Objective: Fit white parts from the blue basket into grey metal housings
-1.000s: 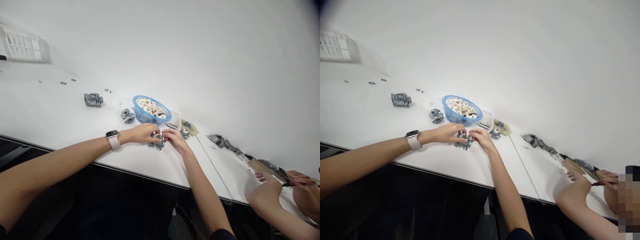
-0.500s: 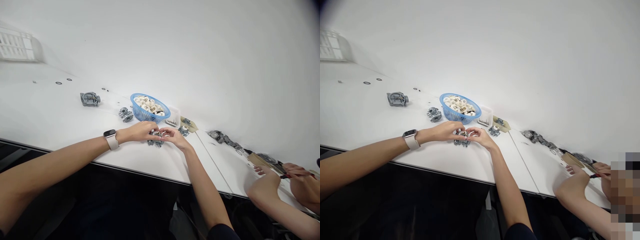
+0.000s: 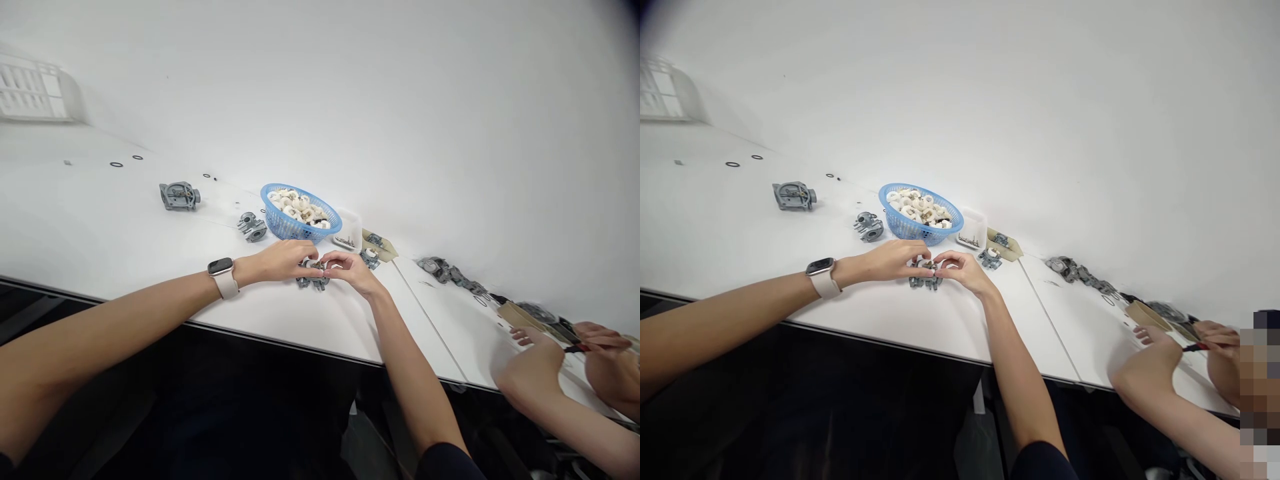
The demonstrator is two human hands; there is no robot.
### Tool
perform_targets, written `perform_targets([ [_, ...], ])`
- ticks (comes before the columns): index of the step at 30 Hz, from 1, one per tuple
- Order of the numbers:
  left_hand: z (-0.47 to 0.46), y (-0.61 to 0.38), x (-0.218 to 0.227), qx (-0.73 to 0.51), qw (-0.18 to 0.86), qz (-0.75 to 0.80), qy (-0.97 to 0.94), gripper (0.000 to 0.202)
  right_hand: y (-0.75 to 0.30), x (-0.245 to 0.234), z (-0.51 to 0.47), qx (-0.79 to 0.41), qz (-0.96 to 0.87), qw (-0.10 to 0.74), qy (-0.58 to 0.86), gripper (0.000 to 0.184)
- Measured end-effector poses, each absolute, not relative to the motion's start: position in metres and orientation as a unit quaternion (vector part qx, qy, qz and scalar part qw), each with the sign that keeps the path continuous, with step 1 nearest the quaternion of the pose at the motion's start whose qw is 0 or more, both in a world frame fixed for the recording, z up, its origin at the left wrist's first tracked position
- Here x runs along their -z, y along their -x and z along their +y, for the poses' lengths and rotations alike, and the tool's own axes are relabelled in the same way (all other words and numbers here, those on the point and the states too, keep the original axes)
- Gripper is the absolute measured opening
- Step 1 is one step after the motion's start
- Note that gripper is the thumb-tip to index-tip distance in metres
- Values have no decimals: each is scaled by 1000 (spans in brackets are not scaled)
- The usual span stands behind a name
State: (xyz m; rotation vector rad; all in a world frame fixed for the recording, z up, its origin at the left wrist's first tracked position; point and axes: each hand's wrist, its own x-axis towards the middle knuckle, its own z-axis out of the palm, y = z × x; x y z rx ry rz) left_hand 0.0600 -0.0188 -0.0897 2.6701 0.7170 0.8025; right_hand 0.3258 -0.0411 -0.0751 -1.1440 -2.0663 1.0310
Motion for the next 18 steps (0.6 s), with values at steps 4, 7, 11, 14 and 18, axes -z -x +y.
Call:
perform_targets([
  [4,-18,-60,91,-274,125,250,-920,36,-326,77,-41,-376,-771,286,427,27],
  [7,-18,-61,91,-272,121,253,-921,35,-327,77,-40,-370,-774,288,426,26],
  [11,-18,-61,91,-268,119,253,-922,35,-328,78,-40,-364,-780,287,420,25],
  [14,-19,-61,90,-269,119,251,-922,36,-328,77,-41,-363,-785,285,415,24],
  [18,-19,-61,91,-271,120,251,-922,38,-327,75,-42,-364,-787,282,410,24],
])
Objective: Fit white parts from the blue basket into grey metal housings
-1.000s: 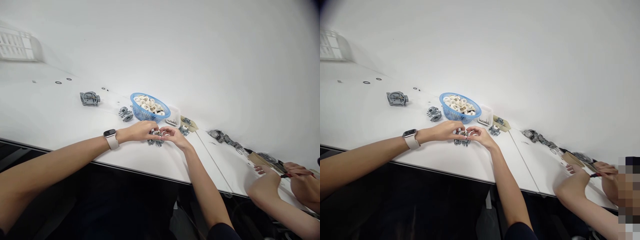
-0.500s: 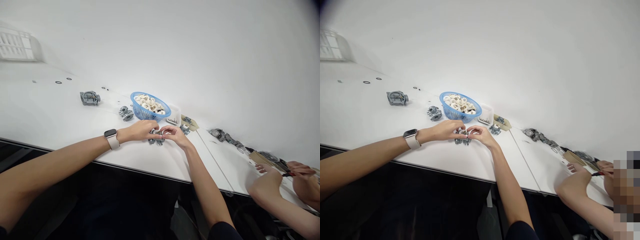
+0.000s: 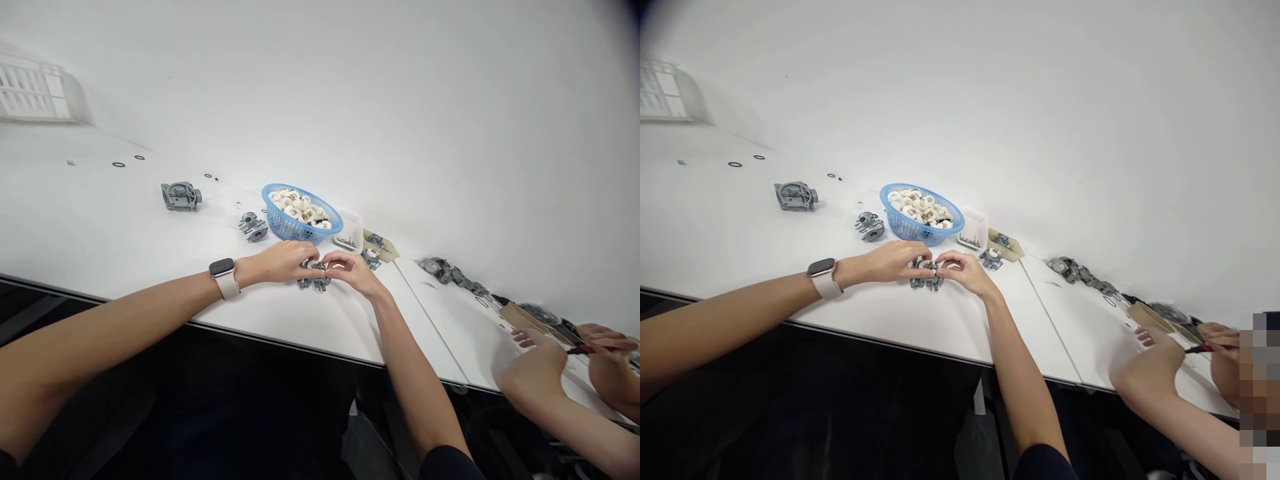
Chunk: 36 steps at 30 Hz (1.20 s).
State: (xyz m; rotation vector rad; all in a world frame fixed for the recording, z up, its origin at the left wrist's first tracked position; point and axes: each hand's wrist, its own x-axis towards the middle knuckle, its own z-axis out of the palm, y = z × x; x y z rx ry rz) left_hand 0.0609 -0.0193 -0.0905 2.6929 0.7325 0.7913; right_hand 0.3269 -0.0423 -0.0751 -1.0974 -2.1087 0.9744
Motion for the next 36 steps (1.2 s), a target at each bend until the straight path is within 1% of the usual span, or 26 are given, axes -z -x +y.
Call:
perform_targets([
  [17,-20,-61,93,-271,116,249,-922,39,-329,78,-40,-364,-792,285,398,25],
  [21,-23,-59,86,-296,104,267,-911,37,-327,71,-45,-353,-801,277,395,36],
  [24,-23,-53,75,-350,85,307,-881,31,-317,68,-52,-331,-817,255,397,51],
  [26,-20,-45,67,-389,67,340,-854,29,-307,70,-56,-308,-825,239,409,56],
  [28,-16,-34,59,-415,45,374,-828,28,-299,71,-59,-281,-828,234,425,54],
  [31,-8,-17,50,-426,5,418,-802,27,-300,68,-60,-245,-827,245,443,44],
  [33,-2,-5,45,-412,-20,446,-795,26,-317,59,-61,-222,-817,265,461,40],
  [36,8,16,39,-367,-37,481,-796,28,-369,39,-63,-183,-782,299,515,37],
])
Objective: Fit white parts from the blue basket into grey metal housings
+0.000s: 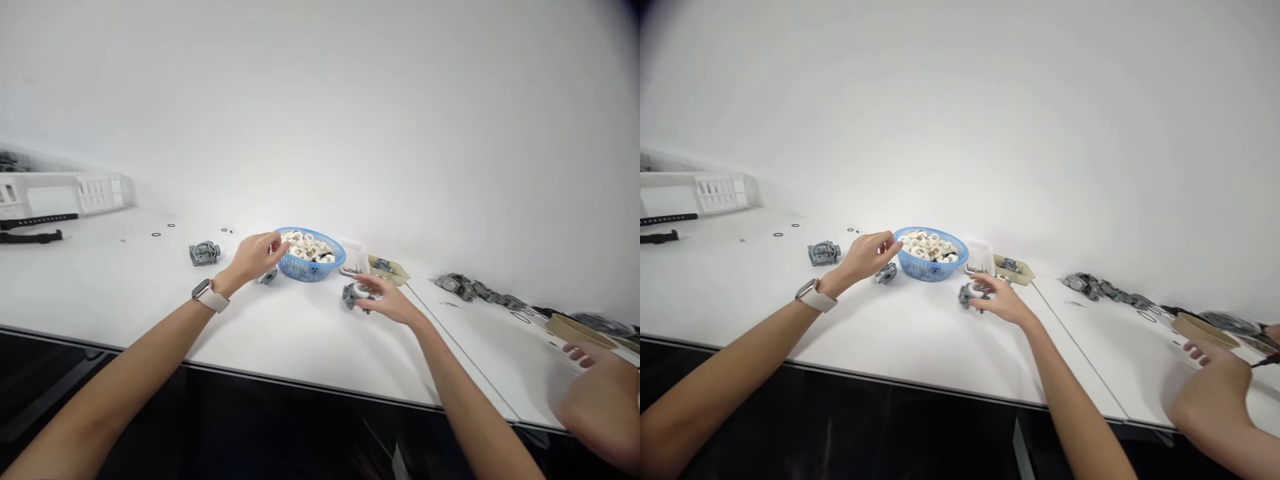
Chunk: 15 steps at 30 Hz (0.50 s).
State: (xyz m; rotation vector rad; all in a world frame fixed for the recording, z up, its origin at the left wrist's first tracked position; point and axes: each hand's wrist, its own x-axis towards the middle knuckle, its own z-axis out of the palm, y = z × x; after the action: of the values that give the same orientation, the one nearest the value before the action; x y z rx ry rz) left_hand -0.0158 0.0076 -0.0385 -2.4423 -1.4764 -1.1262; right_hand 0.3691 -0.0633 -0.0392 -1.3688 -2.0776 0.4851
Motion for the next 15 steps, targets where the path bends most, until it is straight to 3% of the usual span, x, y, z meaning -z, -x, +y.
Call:
perform_targets([
  [7,30,62,42,245,14,-560,791,33,-539,6,-90,-74,-613,224,754,33],
  [15,36,67,76,99,-24,-593,799,46,-638,42,-131,16,-468,166,868,29],
])
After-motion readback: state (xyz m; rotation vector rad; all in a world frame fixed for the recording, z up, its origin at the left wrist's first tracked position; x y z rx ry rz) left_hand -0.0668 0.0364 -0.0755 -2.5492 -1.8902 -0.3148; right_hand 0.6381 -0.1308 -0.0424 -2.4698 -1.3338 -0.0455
